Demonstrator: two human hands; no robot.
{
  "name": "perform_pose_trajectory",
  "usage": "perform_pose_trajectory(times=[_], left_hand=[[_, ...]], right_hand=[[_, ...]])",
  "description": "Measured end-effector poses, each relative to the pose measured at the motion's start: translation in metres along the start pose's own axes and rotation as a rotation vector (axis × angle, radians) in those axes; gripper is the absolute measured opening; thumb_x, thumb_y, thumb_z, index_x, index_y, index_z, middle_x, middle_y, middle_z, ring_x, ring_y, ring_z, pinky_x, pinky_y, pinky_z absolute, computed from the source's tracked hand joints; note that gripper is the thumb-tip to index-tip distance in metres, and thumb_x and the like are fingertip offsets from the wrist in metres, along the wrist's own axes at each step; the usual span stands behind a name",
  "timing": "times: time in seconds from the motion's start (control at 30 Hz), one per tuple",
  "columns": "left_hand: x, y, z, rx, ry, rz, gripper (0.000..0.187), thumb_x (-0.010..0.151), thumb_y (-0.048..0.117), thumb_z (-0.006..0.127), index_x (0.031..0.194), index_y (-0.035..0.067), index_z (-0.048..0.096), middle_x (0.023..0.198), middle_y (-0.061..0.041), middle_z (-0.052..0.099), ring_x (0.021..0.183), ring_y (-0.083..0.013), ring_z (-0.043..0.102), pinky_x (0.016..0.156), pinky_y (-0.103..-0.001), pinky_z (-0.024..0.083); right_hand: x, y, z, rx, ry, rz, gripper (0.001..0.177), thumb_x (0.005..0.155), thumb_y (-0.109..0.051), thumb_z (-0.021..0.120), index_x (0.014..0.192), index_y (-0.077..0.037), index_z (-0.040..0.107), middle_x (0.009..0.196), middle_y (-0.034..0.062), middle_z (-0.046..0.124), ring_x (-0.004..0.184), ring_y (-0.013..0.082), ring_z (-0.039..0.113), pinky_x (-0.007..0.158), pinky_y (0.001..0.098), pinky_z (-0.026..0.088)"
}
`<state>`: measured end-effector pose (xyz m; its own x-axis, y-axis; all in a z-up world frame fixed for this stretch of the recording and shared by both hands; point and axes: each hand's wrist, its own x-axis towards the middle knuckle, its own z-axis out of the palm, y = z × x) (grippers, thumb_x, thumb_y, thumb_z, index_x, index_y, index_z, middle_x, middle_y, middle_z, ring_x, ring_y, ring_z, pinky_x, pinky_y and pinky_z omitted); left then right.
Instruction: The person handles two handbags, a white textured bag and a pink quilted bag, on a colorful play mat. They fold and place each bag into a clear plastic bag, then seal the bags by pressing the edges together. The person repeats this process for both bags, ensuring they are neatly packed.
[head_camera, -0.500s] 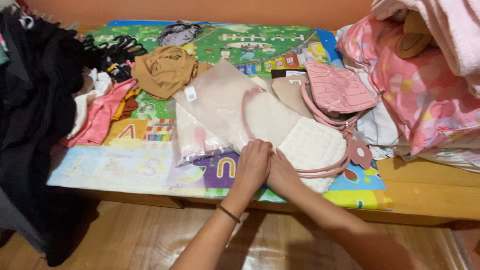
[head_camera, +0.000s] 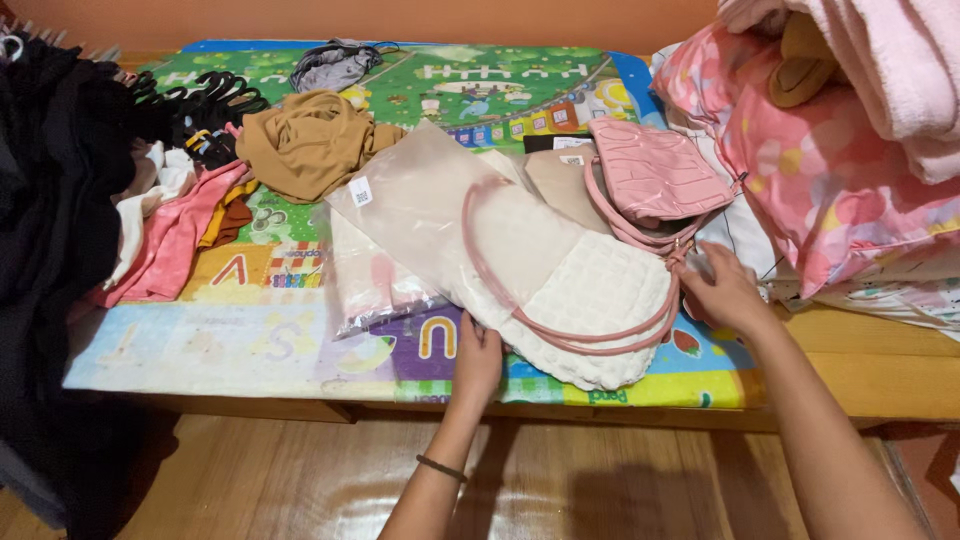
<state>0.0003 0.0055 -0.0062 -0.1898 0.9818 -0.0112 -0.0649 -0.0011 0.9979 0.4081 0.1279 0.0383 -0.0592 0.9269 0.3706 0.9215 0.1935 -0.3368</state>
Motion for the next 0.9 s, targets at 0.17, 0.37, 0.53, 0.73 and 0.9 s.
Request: perform_pose_trajectory(times=[0.17, 0.37, 0.53, 0.73, 0.9], left_hand=[[0.012, -0.006, -0.012, -0.03, -0.015, -0.022, 0.07, 0.098, 0.013, 0.052, 0.158, -0.002, 0.018, 0.108, -0.012, 0.073, 0.087, -0.0158, 0.067, 0.07, -0.029, 0.055], [0.009, 0.015, -0.016, -0.132, -0.04, -0.032, 0.085, 0.094, 0.004, 0.048, 0.161, 0.007, -0.003, 0.103, -0.014, 0.07, 0.078, -0.0178, 0.063, 0.062, -0.028, 0.055], [-0.005, 0.022, -0.012, -0.027, 0.03, 0.04, 0.091, 0.091, 0.001, 0.049, 0.162, 0.01, -0.007, 0.107, -0.015, 0.068, 0.077, -0.0187, 0.062, 0.067, -0.03, 0.053], [-0.018, 0.033, -0.008, 0.242, 0.133, 0.144, 0.092, 0.091, 0.005, 0.058, 0.162, 0.004, 0.001, 0.13, -0.024, 0.053, 0.101, -0.0282, 0.06, 0.083, -0.038, 0.056], [-0.052, 0.054, 0.017, 0.788, 0.215, 0.669, 0.064, 0.087, 0.005, 0.06, 0.147, 0.003, 0.04, 0.143, -0.024, 0.056, 0.142, -0.0362, 0.047, 0.123, -0.051, 0.037]], right_hand=[[0.012, -0.015, -0.016, 0.527, -0.316, 0.299, 0.062, 0.099, -0.052, 0.057, 0.145, -0.01, 0.057, 0.123, 0.0153, 0.069, 0.106, 0.0227, 0.065, 0.09, 0.0361, 0.05], [0.007, -0.049, -0.055, 0.381, -0.452, 0.368, 0.055, 0.096, -0.039, 0.066, 0.142, -0.01, 0.061, 0.108, 0.0149, 0.075, 0.095, 0.0213, 0.069, 0.084, 0.0346, 0.052], [-0.011, -0.025, -0.07, 0.582, -0.541, 0.33, 0.063, 0.087, -0.027, 0.067, 0.146, -0.014, 0.05, 0.104, 0.0047, 0.078, 0.094, 0.0125, 0.072, 0.085, 0.0285, 0.053], [-0.05, -0.016, -0.051, 0.772, -0.633, 0.465, 0.062, 0.089, -0.016, 0.067, 0.148, -0.017, 0.047, 0.096, 0.0061, 0.071, 0.08, 0.0179, 0.065, 0.069, 0.0339, 0.054], [-0.06, -0.025, -0.05, 1.076, -0.608, 0.692, 0.04, 0.096, -0.017, 0.06, 0.133, -0.003, 0.056, 0.105, 0.0092, 0.073, 0.086, 0.0184, 0.071, 0.073, 0.0361, 0.059]])
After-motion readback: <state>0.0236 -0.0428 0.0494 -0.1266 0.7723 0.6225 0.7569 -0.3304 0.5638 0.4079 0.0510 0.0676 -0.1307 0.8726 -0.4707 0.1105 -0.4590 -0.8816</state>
